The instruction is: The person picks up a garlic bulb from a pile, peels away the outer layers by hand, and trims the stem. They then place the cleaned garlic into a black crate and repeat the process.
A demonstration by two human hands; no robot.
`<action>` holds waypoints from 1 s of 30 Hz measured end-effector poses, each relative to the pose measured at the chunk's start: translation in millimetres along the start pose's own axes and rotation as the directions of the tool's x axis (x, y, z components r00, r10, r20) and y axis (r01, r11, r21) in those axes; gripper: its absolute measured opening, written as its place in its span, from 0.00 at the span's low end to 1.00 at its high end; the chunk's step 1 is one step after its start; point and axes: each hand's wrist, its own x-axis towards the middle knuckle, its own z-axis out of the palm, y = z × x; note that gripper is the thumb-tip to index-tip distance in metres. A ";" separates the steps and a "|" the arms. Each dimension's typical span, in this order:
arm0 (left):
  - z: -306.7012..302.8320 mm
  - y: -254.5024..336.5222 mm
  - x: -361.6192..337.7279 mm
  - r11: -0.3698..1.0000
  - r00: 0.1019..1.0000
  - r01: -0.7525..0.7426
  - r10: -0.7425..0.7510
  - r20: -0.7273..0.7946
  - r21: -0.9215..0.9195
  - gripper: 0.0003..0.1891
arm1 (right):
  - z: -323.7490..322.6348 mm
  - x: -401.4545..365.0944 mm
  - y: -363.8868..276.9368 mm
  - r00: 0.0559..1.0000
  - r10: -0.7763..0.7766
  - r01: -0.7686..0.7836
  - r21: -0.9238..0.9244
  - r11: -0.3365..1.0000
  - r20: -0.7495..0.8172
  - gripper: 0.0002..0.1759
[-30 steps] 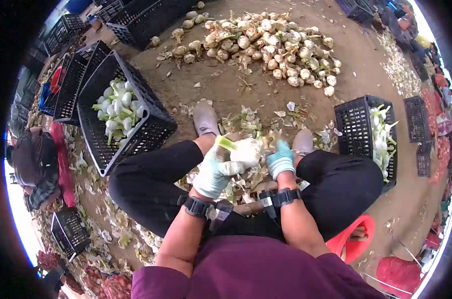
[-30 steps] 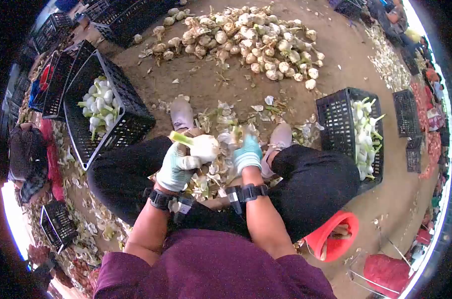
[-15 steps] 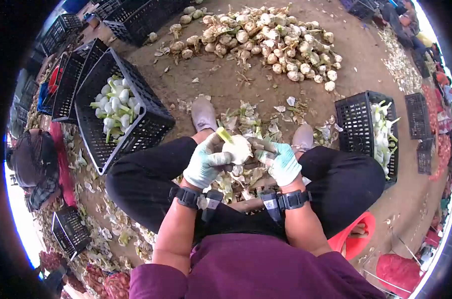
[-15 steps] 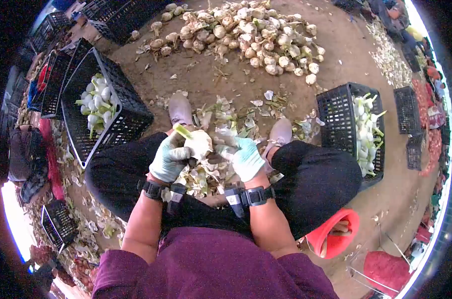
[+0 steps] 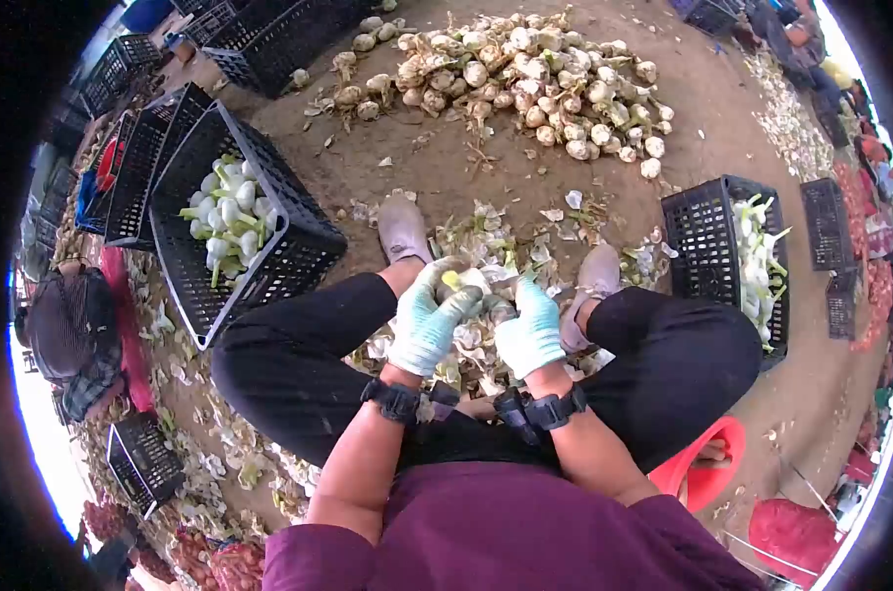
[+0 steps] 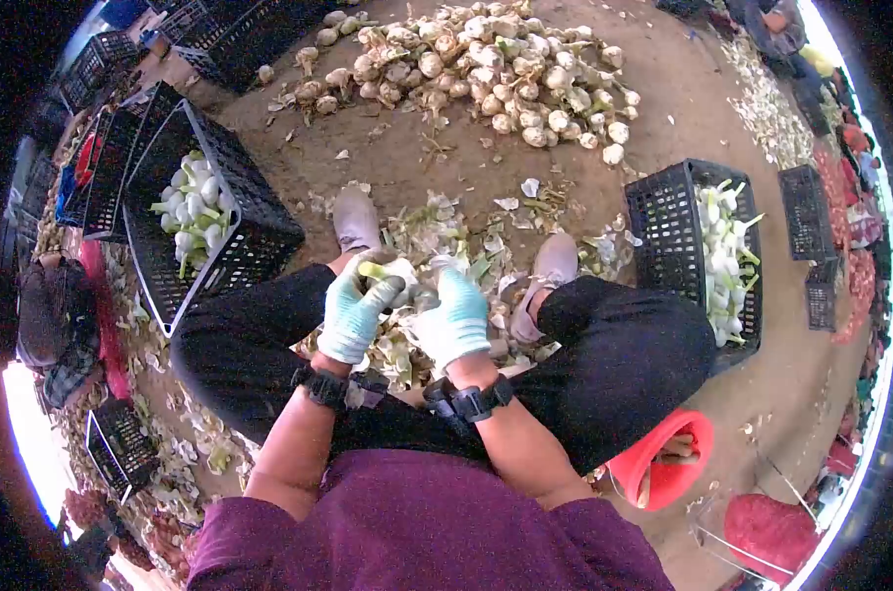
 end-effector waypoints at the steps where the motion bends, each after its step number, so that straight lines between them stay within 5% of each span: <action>1: -3.0 -3.1 1.0 1.000 1.000 0.000 0.000 0.000 0.000 0.19 | -0.1 1.6 -0.4 0.994 0.109 -0.109 0.034 0.993 0.010 0.08; 2: -8.7 -8.9 2.9 0.990 1.000 -0.016 0.017 0.002 -0.139 0.18 | -5.2 4.9 0.5 0.984 0.176 -0.176 -0.117 0.977 -0.012 0.09; 3: -12.3 -11.4 4.3 0.961 0.999 -0.030 0.033 0.005 -0.274 0.18 | 8.1 9.8 26.6 0.892 0.449 -0.392 0.583 0.712 0.052 0.11; 4: -12.8 -7.1 4.6 0.907 0.999 -0.024 0.034 0.016 -0.420 0.20 | 6.3 12.3 43.9 0.917 0.392 -0.399 0.184 0.898 0.074 0.10; 5: -23.1 -11.5 9.5 0.807 0.988 0.017 0.076 0.132 -0.591 0.22 | 2.9 15.5 53.0 0.930 0.346 -0.309 -0.247 0.918 0.122 0.10; 6: -24.0 -4.7 9.4 0.695 0.983 0.086 0.059 0.177 -0.713 0.23 | -8.5 21.1 26.9 0.876 0.431 -0.318 -0.413 0.853 0.216 0.12; 7: -26.1 2.7 8.5 0.564 0.975 0.151 0.051 0.216 -0.812 0.24 | -2.8 22.0 29.9 0.879 0.422 -0.310 -0.405 0.860 0.224 0.12; 8: -27.0 9.2 9.1 0.507 0.961 0.162 0.113 0.251 -0.846 0.23 | 5.6 19.4 37.6 0.990 0.100 -0.078 -0.201 0.976 0.102 0.14; 9: -29.7 17.2 7.0 0.592 0.956 0.175 0.088 0.279 -0.787 0.21 | 12.5 16.5 40.9 0.976 -0.199 0.197 -0.029 0.980 -0.087 0.16; 10: -38.0 5.4 11.0 0.663 0.968 0.131 0.073 0.239 -0.737 0.21 | 0.9 14.7 15.2 0.999 -0.045 0.035 0.293 0.956 0.026 0.20; 13: -33.8 1.9 12.6 0.780 0.987 0.124 -0.036 0.154 -0.613 0.24 | -26.4 23.9 -23.3 0.952 -0.142 0.071 0.254 0.964 0.272 0.20; 15: -27.7 4.0 13.8 0.943 0.973 0.027 0.051 0.224 -0.333 0.28 | -23.2 21.4 -26.2 0.954 -0.115 0.011 0.350 0.937 0.278 0.23; 16: -24.1 2.0 11.1 0.948 0.985 0.035 0.021 0.171 -0.317 0.28 | -26.9 23.1 -27.4 0.939 -0.121 0.058 0.201 0.978 0.320 0.24; 19: -19.2 11.8 9.6 0.991 0.983 0.014 0.010 0.181 -0.131 0.25 | -15.7 25.7 -9.5 0.932 -0.136 0.063 0.220 0.974 0.335 0.24; 20: -22.0 8.9 10.9 0.988 0.977 0.008 0.026 0.213 -0.154 0.24 | -14.8 26.4 -4.3 0.908 -0.054 -0.078 0.296 0.952 0.415 0.23; 27: -14.2 8.5 12.8 0.965 0.986 -0.012 0.055 0.156 -0.262 0.20 | -15.5 18.3 -7.1 0.939 -0.017 -0.111 0.350 0.930 0.342 0.19; 30: -10.4 5.5 14.2 0.985 0.994 -0.034 0.052 0.098 -0.171 0.19 | -16.6 17.7 -11.3 0.968 0.026 -0.075 0.189 0.979 0.251 0.15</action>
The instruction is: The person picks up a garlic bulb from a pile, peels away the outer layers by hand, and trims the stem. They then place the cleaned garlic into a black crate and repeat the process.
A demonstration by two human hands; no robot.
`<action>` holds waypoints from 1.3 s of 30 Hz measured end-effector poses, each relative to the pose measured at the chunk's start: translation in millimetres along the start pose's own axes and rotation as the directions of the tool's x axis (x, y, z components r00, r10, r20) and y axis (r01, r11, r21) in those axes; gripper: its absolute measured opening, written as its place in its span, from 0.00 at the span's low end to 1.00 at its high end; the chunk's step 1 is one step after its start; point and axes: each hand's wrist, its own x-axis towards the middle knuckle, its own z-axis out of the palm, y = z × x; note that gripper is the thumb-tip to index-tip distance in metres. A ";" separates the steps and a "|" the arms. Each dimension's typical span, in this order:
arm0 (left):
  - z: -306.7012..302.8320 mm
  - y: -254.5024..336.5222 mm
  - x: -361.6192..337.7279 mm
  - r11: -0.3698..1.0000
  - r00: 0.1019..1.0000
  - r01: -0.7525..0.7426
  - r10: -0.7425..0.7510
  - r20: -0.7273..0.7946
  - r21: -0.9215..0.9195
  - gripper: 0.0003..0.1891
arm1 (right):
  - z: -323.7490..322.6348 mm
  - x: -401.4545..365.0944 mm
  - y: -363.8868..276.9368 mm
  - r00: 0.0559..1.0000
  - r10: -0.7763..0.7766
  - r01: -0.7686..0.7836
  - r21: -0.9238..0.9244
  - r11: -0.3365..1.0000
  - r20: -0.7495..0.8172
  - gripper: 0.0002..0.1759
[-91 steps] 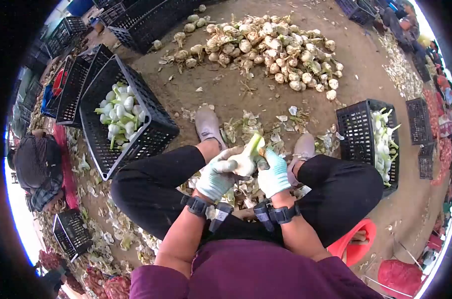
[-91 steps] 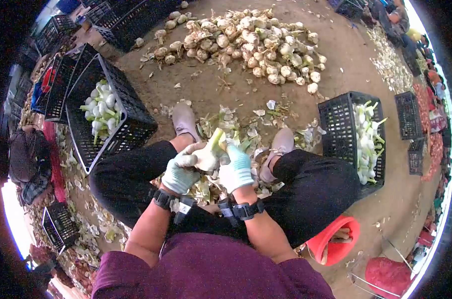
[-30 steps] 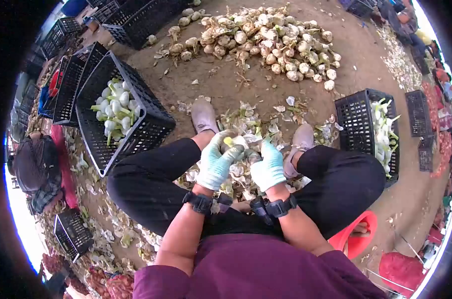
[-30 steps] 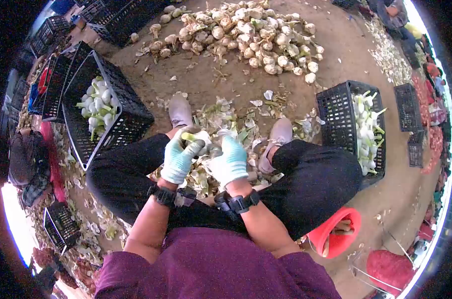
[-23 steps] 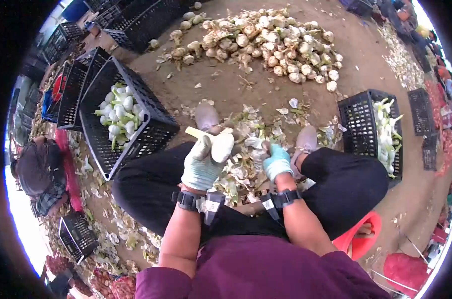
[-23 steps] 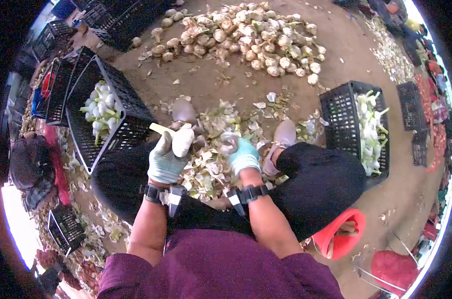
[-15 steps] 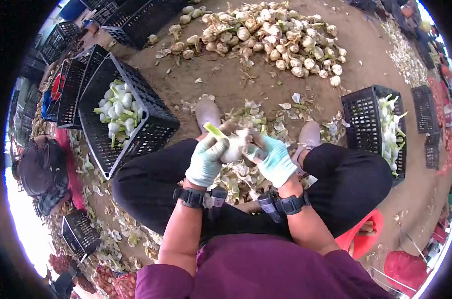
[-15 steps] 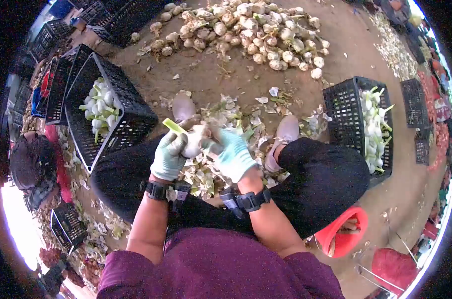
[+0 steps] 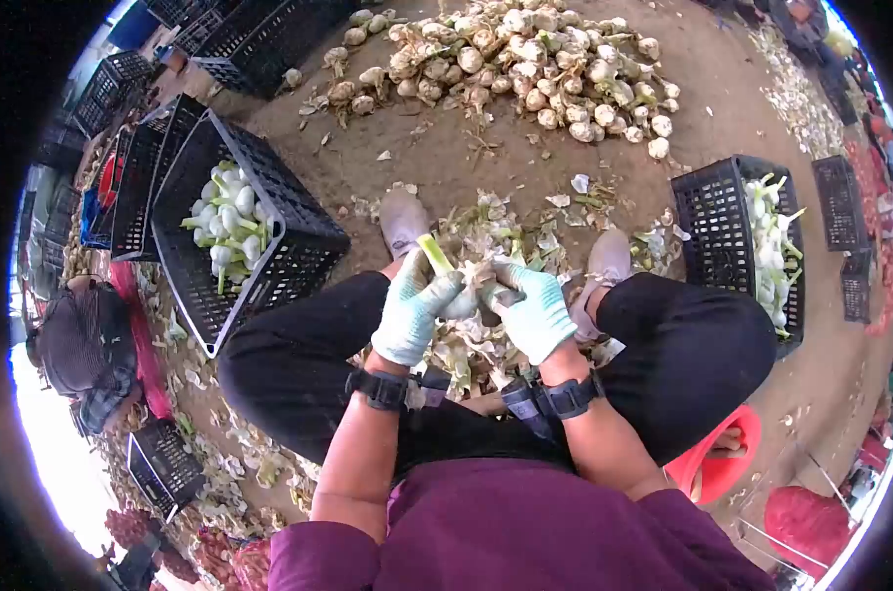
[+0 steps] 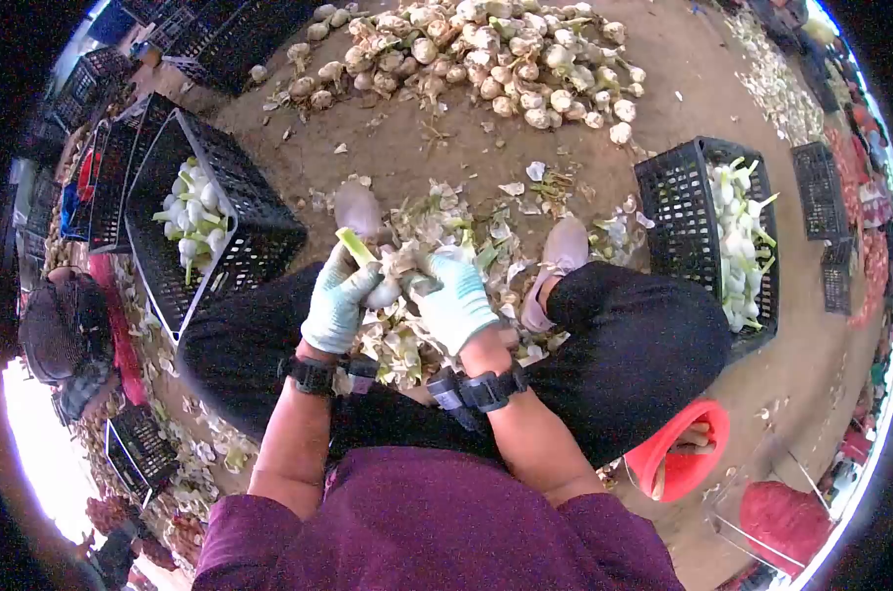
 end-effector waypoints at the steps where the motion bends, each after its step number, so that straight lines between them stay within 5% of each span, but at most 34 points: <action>1: -3.8 -4.4 0.6 1.000 1.000 -0.001 0.001 0.002 0.002 0.19 | -0.1 0.7 0.4 1.000 0.015 -0.015 -0.007 1.000 -0.012 0.14; 5: -11.2 -8.1 0.1 0.974 0.996 0.075 -0.063 0.063 -0.215 0.21 | 7.6 2.8 31.0 0.993 0.024 -0.035 -0.098 0.995 -0.115 0.10; 6: -12.4 -10.0 1.1 0.942 0.999 0.045 -0.038 0.027 -0.334 0.22 | 4.0 4.0 32.5 0.983 0.181 -0.180 -0.288 0.941 -0.022 0.12; 7: -14.6 -10.0 1.7 0.895 1.000 0.009 -0.017 -0.015 -0.445 0.22 | 6.3 3.8 39.4 0.984 0.176 -0.173 -0.284 0.943 -0.018 0.12; 9: -20.3 -7.6 2.3 0.919 1.000 -0.004 -0.004 -0.020 -0.395 0.22 | 15.1 3.0 47.2 0.982 0.123 -0.120 0.025 0.992 -0.141 0.13; 12: -31.1 -10.5 5.6 0.824 1.000 0.022 -0.009 0.027 -0.567 0.23 | 8.5 1.6 31.0 0.974 -0.083 0.057 -0.128 0.990 -0.209 0.15; 15: -58.8 3.3 6.2 0.700 0.960 -0.202 0.003 -0.281 -0.684 0.24 | 2.5 2.1 32.4 0.994 -0.043 0.031 -0.113 0.993 -0.105 0.16; 17: -81.9 36.8 6.1 0.619 0.892 -0.449 0.261 -0.370 -0.644 0.25 | 11.3 2.4 49.9 0.980 0.183 -0.163 0.216 0.963 -0.076 0.18; 19: -98.8 73.6 13.0 0.258 0.884 -0.364 0.398 -0.245 -0.895 0.30 | 16.4 5.9 58.5 0.984 0.157 -0.140 0.177 0.974 -0.085 0.18; 20: -96.1 82.0 17.7 0.307 0.874 -0.378 0.430 -0.227 -0.874 0.31 | 17.7 7.9 59.2 0.986 0.071 -0.056 0.103 0.993 -0.153 0.16; 21: -94.6 87.7 25.2 0.356 0.864 -0.391 0.461 -0.204 -0.849 0.32 | 16.1 11.1 49.0 0.966 0.252 -0.236 0.207 0.949 -0.054 0.14; 22: -90.2 87.5 39.5 0.484 0.878 -0.388 0.453 -0.155 -0.785 0.29 | 17.9 13.1 46.8 0.972 0.225 -0.207 0.216 0.954 -0.066 0.14; 23: -95.1 80.3 58.3 0.598 0.940 -0.224 0.342 -0.007 -0.770 0.25 | 19.6 15.0 46.3 0.977 0.200 -0.179 0.222 0.958 -0.077 0.13; 25: -72.7 74.4 101.7 0.939 0.948 -0.074 -0.039 -0.317 -0.337 0.19 | 15.6 20.6 42.8 0.991 0.111 -0.100 0.147 0.984 -0.070 0.12; 27: -79.7 50.3 157.2 0.995 0.938 0.037 -0.001 -0.347 0.096 0.22 | 13.9 26.6 38.7 0.984 0.171 -0.155 0.214 0.964 -0.058 0.12; 29: -81.7 37.0 218.9 0.894 0.919 0.060 0.124 -0.374 0.445 0.25 | 17.2 34.0 49.5 0.954 0.295 -0.295 0.287 0.911 0.045 0.11; 30: -99.9 25.0 256.0 0.746 0.921 0.043 0.228 -0.315 0.665 0.28 | 27.6 33.9 66.9 0.936 0.345 -0.350 0.258 0.900 0.067 0.12; 31: -115.9 15.1 292.6 0.546 0.923 0.025 0.310 -0.229 0.837 0.30 | 28.9 40.7 69.0 0.895 0.414 -0.441 0.468 0.766 0.165 0.15; 33: -100.5 28.9 343.6 0.468 0.920 0.126 0.276 -0.280 0.875 0.38 | 27.7 49.2 83.4 0.961 0.192 -0.207 0.059 0.977 0.200 0.23; 34: -102.8 25.0 368.7 0.321 0.891 0.177 0.350 -0.290 0.930 0.41 | 30.9 53.7 85.0 0.992 0.036 -0.039 0.028 0.999 0.121 0.28; 35: -105.9 19.8 390.5 0.166 0.862 0.232 0.421 -0.282 0.958 0.44 | 21.6 65.1 70.2 0.887 0.342 -0.396 0.130 0.909 0.310 0.31; 39: -112.4 5.1 440.7 0.004 0.890 0.309 0.351 -0.291 0.951 0.44 | 13.2 77.8 84.1 0.864 0.426 -0.486 0.222 0.845 0.268 0.24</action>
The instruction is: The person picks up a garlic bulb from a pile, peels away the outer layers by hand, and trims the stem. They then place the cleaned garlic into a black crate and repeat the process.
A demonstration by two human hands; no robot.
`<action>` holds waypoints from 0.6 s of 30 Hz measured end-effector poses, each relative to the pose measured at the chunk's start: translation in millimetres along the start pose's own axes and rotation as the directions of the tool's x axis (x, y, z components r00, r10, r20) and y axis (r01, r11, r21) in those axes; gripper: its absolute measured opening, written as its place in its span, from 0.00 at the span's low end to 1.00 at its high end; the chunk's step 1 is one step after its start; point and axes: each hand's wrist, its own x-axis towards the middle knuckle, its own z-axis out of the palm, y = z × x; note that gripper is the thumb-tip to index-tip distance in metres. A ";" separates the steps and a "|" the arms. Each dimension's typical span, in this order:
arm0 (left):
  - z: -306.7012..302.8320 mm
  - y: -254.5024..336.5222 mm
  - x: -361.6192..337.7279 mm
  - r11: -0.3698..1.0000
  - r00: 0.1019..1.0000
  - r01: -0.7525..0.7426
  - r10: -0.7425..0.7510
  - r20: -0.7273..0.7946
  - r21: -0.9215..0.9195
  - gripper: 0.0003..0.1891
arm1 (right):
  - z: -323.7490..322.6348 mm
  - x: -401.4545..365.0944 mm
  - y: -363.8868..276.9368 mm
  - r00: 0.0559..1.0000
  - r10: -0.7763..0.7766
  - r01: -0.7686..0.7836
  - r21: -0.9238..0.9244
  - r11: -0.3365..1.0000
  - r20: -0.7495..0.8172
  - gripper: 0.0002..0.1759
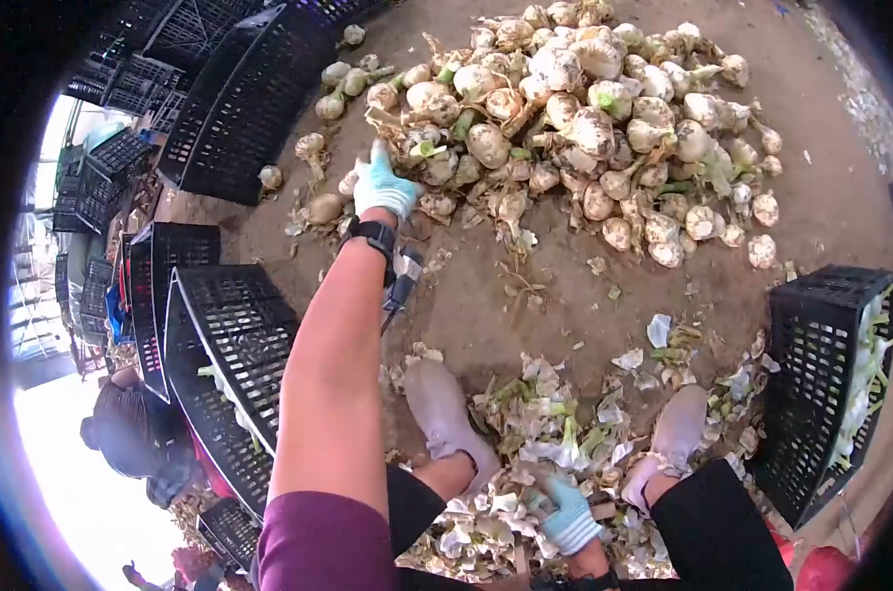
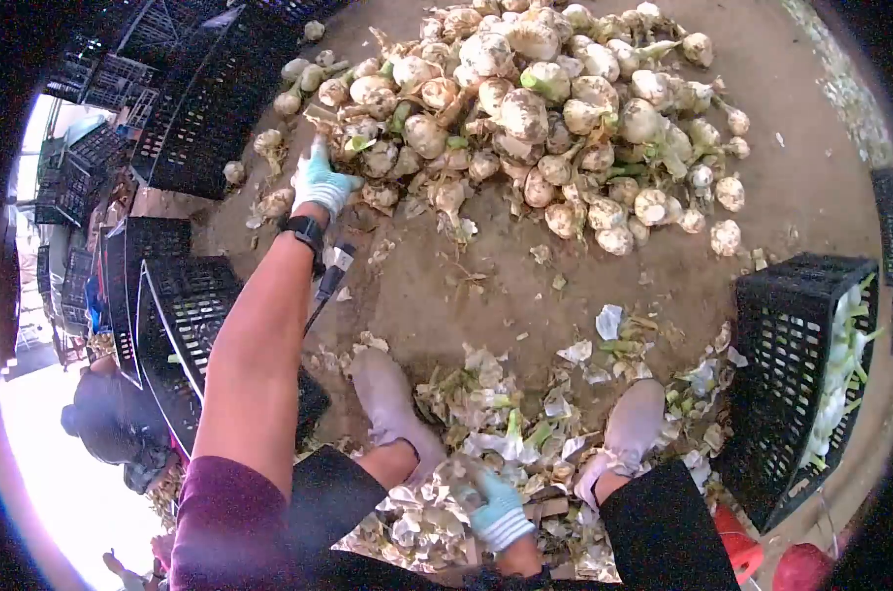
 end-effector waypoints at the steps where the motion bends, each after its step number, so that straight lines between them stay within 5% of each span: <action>1: 9.2 -5.1 4.1 1.000 1.000 -0.009 0.009 -0.028 -0.023 0.42 | -1.8 2.5 2.9 0.994 0.106 -0.100 0.170 0.980 -0.027 0.24; 3: 7.6 -9.7 -0.1 0.991 0.997 -0.026 0.016 -0.078 -0.128 0.35 | -3.5 4.1 12.9 0.975 0.188 -0.135 0.357 0.924 -0.118 0.23; 4: -3.0 -8.1 -8.9 0.859 0.996 0.020 0.028 0.085 -0.512 0.33 | -2.8 4.1 13.7 0.966 0.165 -0.080 0.373 0.924 -0.201 0.22; 5: -11.3 -6.9 -32.1 0.942 0.990 -0.131 0.138 0.002 -0.309 0.32 | -2.6 4.2 11.2 0.934 0.273 -0.128 0.500 0.857 -0.230 0.20; 6: -26.5 4.2 -62.3 0.907 0.982 0.001 0.077 0.170 -0.421 0.31 | 1.8 1.9 26.0 0.938 0.154 0.016 0.482 0.876 -0.310 0.20; 7: -24.7 -4.9 -87.7 0.921 0.967 -0.141 0.206 0.148 -0.364 0.31 | 7.4 7.2 39.1 0.927 0.229 0.024 0.653 0.757 -0.298 0.22; 8: -37.1 4.9 -122.4 0.970 0.939 -0.159 0.207 0.276 -0.186 0.32 | 10.4 7.2 46.6 0.916 0.297 0.037 0.794 0.606 -0.269 0.24; 9: -40.1 0.8 -158.7 0.932 0.857 -0.326 0.363 0.366 -0.161 0.33 | 6.3 3.8 29.5 0.927 0.257 0.054 0.777 0.627 -0.272 0.26; 10: -52.9 9.5 -195.0 0.929 0.767 -0.221 0.353 0.536 -0.297 0.34 | 1.1 0.5 11.0 0.937 0.219 0.069 0.759 0.648 -0.273 0.28; 11: -61.0 14.1 -232.1 0.915 0.703 -0.204 0.385 0.598 -0.349 0.33 | 1.3 -7.5 11.7 0.920 -0.083 0.147 0.139 0.979 -0.383 0.31; 12: -67.7 18.2 -264.7 0.897 0.629 -0.184 0.421 0.653 -0.402 0.33 | 1.3 -5.5 13.6 0.953 0.117 0.106 0.671 0.734 -0.278 0.23; 13: -71.9 21.5 -292.8 0.888 0.569 -0.137 0.434 0.699 -0.439 0.34 | 0.5 -10.5 12.8 0.864 -0.114 0.176 0.083 0.981 -0.490 0.17; 14: -76.6 23.8 -317.7 0.877 0.496 -0.084 0.449 0.743 -0.473 0.35 | -0.4 -18.8 10.6 0.758 -0.408 0.092 -0.537 0.839 -0.508 0.13; 16: -79.6 19.6 -360.8 0.806 0.660 -0.201 0.531 0.531 -0.557 0.38 | -8.3 -30.9 0.7 0.897 0.062 -0.121 -0.106 0.987 -0.439 0.10; 18: -105.6 27.8 -385.0 0.816 0.775 -0.335 0.523 0.354 -0.471 0.36 | -6.7 -47.3 2.1 0.867 -0.215 0.113 -0.243 0.963 -0.449 0.11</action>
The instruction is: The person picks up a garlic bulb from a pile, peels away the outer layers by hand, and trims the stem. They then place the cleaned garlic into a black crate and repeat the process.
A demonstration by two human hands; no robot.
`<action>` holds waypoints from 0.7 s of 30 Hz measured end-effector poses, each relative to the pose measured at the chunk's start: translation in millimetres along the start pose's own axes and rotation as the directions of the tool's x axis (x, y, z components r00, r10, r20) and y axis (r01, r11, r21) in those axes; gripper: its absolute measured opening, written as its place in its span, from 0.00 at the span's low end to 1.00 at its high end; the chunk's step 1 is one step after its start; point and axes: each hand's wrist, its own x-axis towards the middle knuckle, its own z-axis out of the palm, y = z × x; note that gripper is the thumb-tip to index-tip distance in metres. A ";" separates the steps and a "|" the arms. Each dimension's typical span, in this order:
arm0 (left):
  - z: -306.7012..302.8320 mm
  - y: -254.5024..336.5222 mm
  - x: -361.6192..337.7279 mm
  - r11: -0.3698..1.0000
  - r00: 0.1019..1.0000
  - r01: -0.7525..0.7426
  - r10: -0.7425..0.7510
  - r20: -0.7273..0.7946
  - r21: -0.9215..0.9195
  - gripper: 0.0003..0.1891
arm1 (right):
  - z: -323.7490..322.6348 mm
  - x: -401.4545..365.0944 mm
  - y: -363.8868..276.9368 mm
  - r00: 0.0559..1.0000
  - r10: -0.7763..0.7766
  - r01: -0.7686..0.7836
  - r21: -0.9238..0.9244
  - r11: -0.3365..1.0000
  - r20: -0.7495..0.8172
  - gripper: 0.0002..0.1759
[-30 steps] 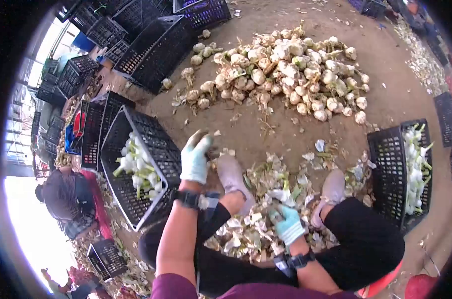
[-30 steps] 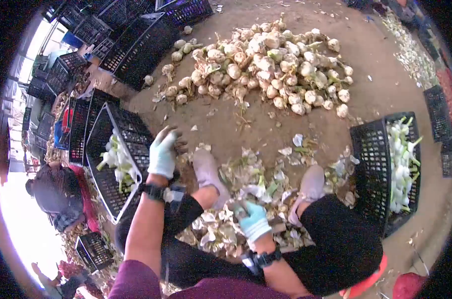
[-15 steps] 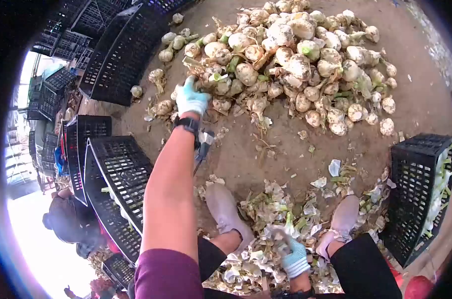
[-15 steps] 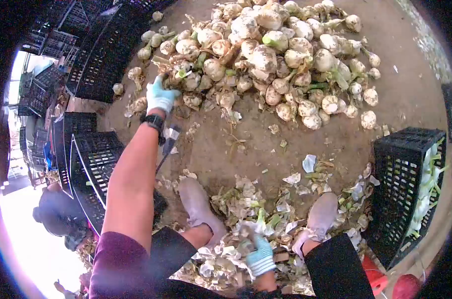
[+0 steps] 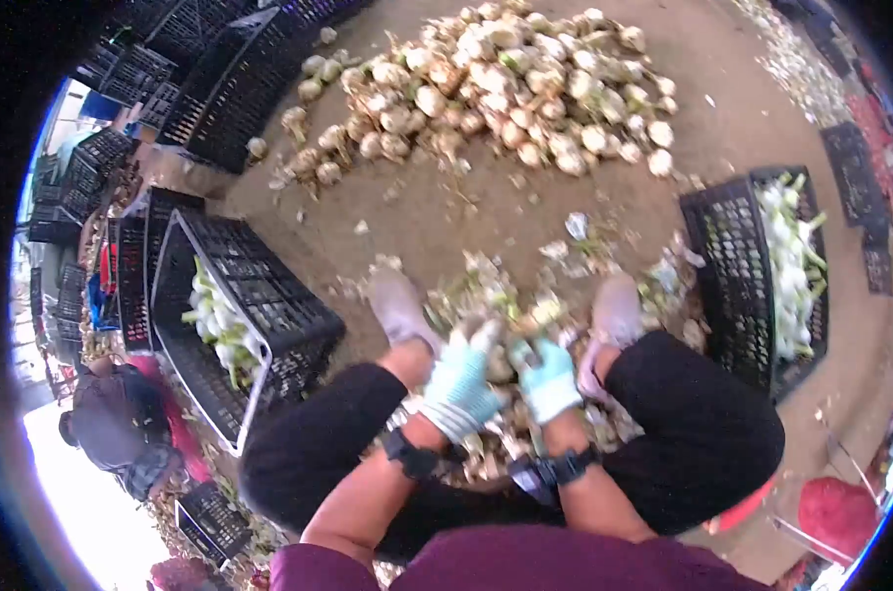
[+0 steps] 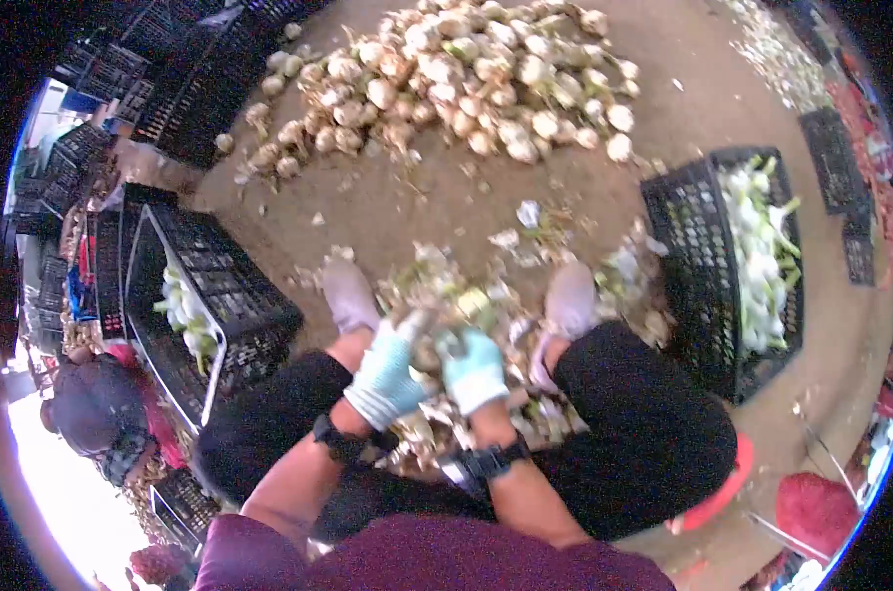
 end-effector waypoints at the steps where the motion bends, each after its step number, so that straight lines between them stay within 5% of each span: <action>1: -4.4 9.4 -9.1 0.999 0.999 -0.010 0.008 -0.050 -0.041 0.35 | -7.9 -10.0 -15.3 0.999 0.016 -0.016 0.000 1.000 0.034 0.14; 3: -10.1 9.7 -20.1 0.990 0.992 -0.024 0.006 -0.125 -0.138 0.33 | -16.8 -19.3 -27.8 0.996 -0.021 0.021 0.002 1.000 0.088 0.17; 8: -22.5 6.6 -51.1 0.974 1.000 0.019 -0.021 -0.007 -0.226 0.34 | -30.6 -42.7 -28.0 0.951 -0.189 0.228 -0.144 0.963 0.243 0.20; 10: -26.3 5.9 -59.2 0.959 1.000 0.024 -0.022 0.010 -0.281 0.34 | -32.6 -51.7 -32.7 0.957 -0.199 0.217 -0.066 0.974 0.209 0.18; 12: -33.3 10.0 -65.2 0.583 0.957 0.289 -0.170 0.233 -0.760 0.36 | -40.3 -56.0 -43.2 0.917 -0.303 0.329 -0.064 0.942 0.258 0.16; 13: -39.4 11.6 -68.3 0.464 0.948 0.319 -0.156 0.279 -0.826 0.36 | -42.7 -56.6 -49.4 0.910 -0.285 0.287 0.037 0.957 0.300 0.14; 16: -39.5 7.6 -78.4 0.280 0.949 0.315 -0.129 0.289 -0.907 0.34 | -27.2 -56.5 -37.2 0.923 -0.318 0.340 -0.071 0.938 0.219 0.13; 17: -35.6 3.4 -81.6 0.151 0.944 0.316 -0.144 0.296 -0.937 0.33 | -20.8 -59.8 -34.1 0.914 -0.401 0.405 -0.066 0.912 0.068 0.12; 18: -26.3 -0.7 -85.9 -0.165 0.951 0.268 -0.110 0.288 -0.949 0.31 | -19.6 -61.0 -35.1 0.912 -0.405 0.409 -0.068 0.910 0.068 0.12; 20: -19.7 -14.7 -90.0 -0.560 0.924 0.356 0.089 0.372 -0.749 0.30 | -18.6 -63.5 -36.7 0.859 -0.508 0.509 -0.006 0.861 -0.065 0.10; 21: -22.3 6.0 -88.3 -0.580 0.921 0.237 -0.122 0.370 -0.780 0.28 | -19.4 -64.8 -43.1 0.827 -0.546 0.552 0.014 0.834 -0.135 0.08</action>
